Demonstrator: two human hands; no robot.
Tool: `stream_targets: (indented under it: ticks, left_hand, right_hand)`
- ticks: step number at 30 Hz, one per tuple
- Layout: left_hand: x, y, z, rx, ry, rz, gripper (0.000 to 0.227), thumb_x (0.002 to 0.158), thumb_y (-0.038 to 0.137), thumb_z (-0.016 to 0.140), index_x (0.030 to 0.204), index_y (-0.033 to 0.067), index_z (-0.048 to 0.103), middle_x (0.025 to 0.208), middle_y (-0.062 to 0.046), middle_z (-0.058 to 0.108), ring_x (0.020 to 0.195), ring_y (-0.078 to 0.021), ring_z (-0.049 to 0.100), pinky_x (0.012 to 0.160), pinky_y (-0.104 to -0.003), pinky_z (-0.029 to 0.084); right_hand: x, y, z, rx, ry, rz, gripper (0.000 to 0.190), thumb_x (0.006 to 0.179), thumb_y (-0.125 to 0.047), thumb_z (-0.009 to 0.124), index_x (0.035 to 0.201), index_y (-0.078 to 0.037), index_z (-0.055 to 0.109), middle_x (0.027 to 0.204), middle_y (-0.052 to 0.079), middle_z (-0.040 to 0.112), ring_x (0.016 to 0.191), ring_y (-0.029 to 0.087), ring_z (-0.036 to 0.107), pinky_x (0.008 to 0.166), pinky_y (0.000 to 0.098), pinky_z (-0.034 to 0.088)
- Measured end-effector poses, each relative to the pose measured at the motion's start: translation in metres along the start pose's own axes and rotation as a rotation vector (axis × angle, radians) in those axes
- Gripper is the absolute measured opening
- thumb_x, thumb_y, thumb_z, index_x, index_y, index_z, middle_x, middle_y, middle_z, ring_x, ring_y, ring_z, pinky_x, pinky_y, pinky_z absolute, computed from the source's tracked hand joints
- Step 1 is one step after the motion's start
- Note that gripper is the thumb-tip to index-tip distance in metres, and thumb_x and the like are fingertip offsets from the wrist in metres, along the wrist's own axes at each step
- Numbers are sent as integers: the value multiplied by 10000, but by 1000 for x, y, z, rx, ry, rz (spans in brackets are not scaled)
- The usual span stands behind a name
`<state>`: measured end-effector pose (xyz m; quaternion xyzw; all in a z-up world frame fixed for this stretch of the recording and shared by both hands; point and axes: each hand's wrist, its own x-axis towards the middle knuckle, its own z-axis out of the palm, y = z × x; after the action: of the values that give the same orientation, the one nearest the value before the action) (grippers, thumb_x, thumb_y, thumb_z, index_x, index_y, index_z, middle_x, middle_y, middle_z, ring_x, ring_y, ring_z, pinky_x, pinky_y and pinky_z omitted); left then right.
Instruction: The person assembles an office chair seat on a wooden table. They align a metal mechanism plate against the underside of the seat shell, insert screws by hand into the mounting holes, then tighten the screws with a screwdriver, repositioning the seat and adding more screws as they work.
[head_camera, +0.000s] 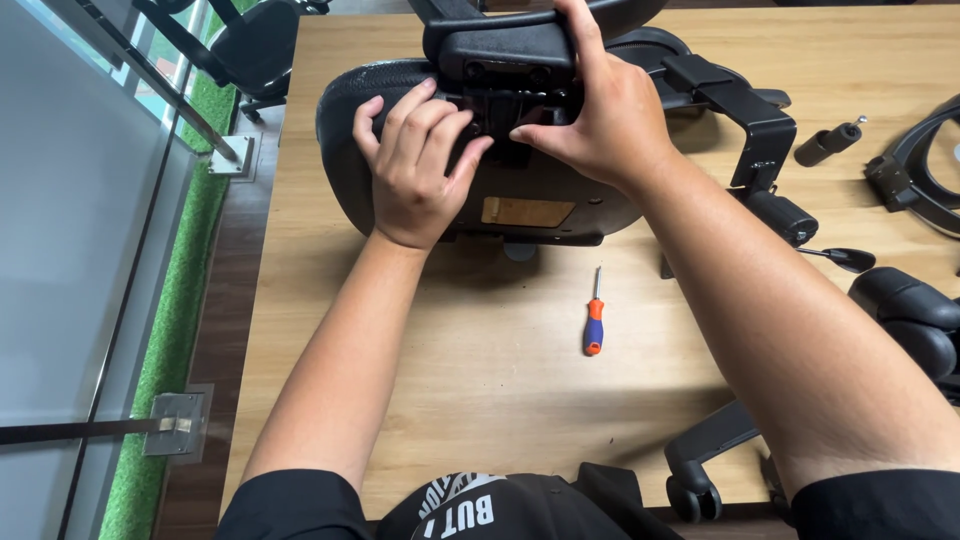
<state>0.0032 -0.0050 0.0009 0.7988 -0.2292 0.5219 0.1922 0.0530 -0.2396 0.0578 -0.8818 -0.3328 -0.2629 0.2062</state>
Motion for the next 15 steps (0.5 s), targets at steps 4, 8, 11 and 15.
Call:
stream_targets:
  ticks: [4,8,11,15]
  left_hand:
    - [-2,1,2,18,10,-37,162,956,160,892,1047,142,759,1183,9,646,1315,-208,598,1177,-507,316]
    - [-1,-2,-3,85,-23,26,272,880,46,841,1085,222,808,1191,33,644,1316,-196,597,1189,-481,309]
    - [0,0,-3,-86,-48,-70,341,905,228,905,1172,66,769,1247,-58,633,1284,-245,586,1133,-526,296]
    - [-3,-2,-2,43,-20,-23,195,910,98,864,1066,179,781,1261,1,644,1328,-197,589,1193,-472,294]
  right_hand:
    - [-1,1,0,18,10,-15,1197,796,-379,1007,1621,-72,195,1033,177,734,968,344,748,814,405,592]
    - [0,1,1,23,8,-15,1191,796,-375,1006,1621,-77,200,1048,178,738,979,344,749,818,404,594]
    - [-1,3,2,5,-4,1,1213,786,-380,1005,1636,-67,197,1032,176,741,967,347,748,804,409,589]
    - [0,1,0,-3,-8,5,1217,786,-385,1006,1636,-63,198,1034,176,745,974,350,746,806,410,589]
